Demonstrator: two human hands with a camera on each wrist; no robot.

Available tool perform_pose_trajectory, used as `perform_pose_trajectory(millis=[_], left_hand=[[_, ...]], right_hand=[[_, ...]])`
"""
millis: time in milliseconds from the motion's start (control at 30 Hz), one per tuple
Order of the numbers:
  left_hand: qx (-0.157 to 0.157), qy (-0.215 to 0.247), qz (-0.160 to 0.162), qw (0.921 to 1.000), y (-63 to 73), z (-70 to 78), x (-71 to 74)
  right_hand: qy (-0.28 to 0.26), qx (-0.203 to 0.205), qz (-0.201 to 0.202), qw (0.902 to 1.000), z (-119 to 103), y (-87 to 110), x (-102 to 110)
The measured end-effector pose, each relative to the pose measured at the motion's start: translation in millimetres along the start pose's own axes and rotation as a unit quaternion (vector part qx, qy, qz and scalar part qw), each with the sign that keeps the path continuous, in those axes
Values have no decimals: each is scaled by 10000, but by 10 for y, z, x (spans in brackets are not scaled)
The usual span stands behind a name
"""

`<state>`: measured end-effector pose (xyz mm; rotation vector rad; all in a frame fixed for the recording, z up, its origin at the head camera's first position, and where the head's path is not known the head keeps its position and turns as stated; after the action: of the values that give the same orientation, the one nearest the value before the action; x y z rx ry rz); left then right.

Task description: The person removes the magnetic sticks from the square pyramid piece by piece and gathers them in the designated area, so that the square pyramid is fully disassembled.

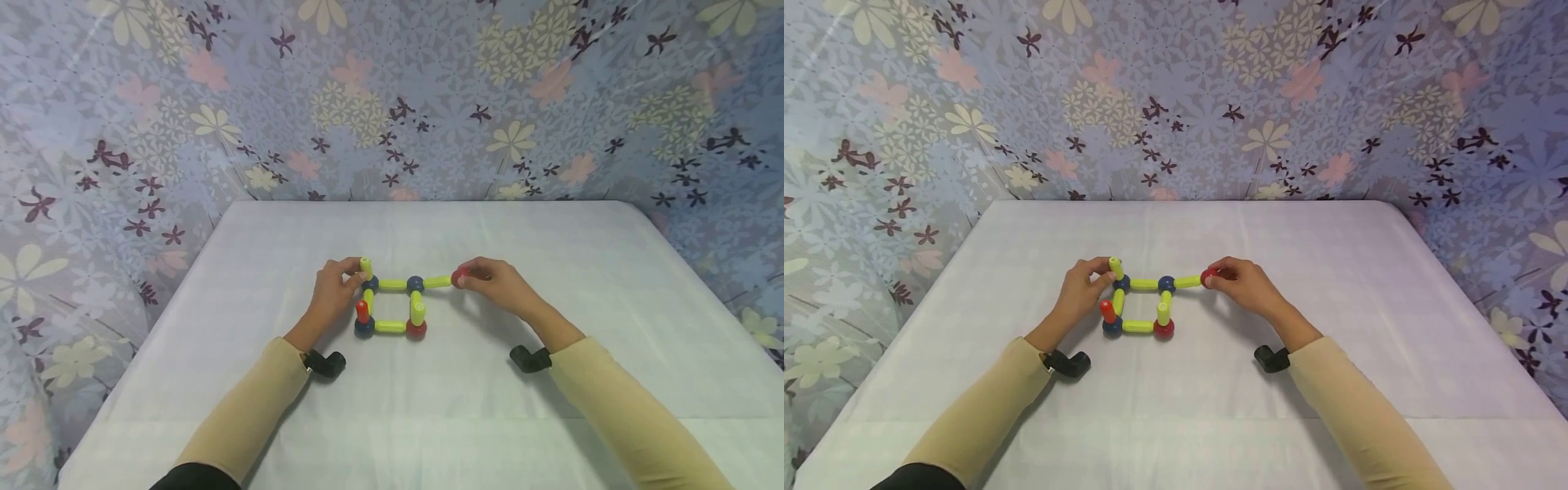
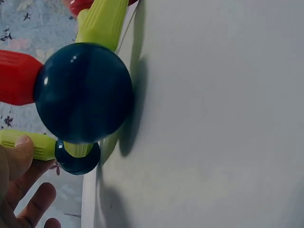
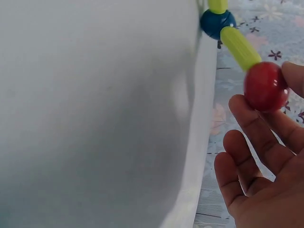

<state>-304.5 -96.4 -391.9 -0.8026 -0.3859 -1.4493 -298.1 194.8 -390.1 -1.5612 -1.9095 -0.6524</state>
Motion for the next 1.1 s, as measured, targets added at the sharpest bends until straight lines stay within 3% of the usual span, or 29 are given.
perform_pose_trajectory(millis=[367,600,733,833,933,1033,1100], left_hand=[[191,-180,-161,9995,-97,-144,69],[441,-191,-195,9987,-166,-213,107],[425,161,120,9989,-150,-181,186],[119,607,757,9952,-88,-9,322],[-449,939,1210,9872,2,314,425],[-991,1060,1104,9832,73,659,399],[-1088,1011,789,9858,80,813,304]], right_hand=[[870,197,-78,9960,-42,-69,-105],[879,285,-98,9957,-76,-125,-179],[964,136,-215,9950,-36,-143,-227],[1033,48,-281,9942,-8,-155,-244],[1052,112,-269,9940,-8,-160,-236],[1036,152,-268,9941,-6,-162,-232],[1018,156,-291,9943,6,-163,-242]])
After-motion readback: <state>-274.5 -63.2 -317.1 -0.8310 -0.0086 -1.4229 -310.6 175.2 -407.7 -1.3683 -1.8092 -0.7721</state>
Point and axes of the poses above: each hand's wrist, its own y-axis away from the middle knuckle, its own x-axis out of the back of the hand, z = x × y, the point moved 6 cm from there along -y, towards the middle knuckle, and after that the axes turned 4 degrees about z, right-handed, at the moved point
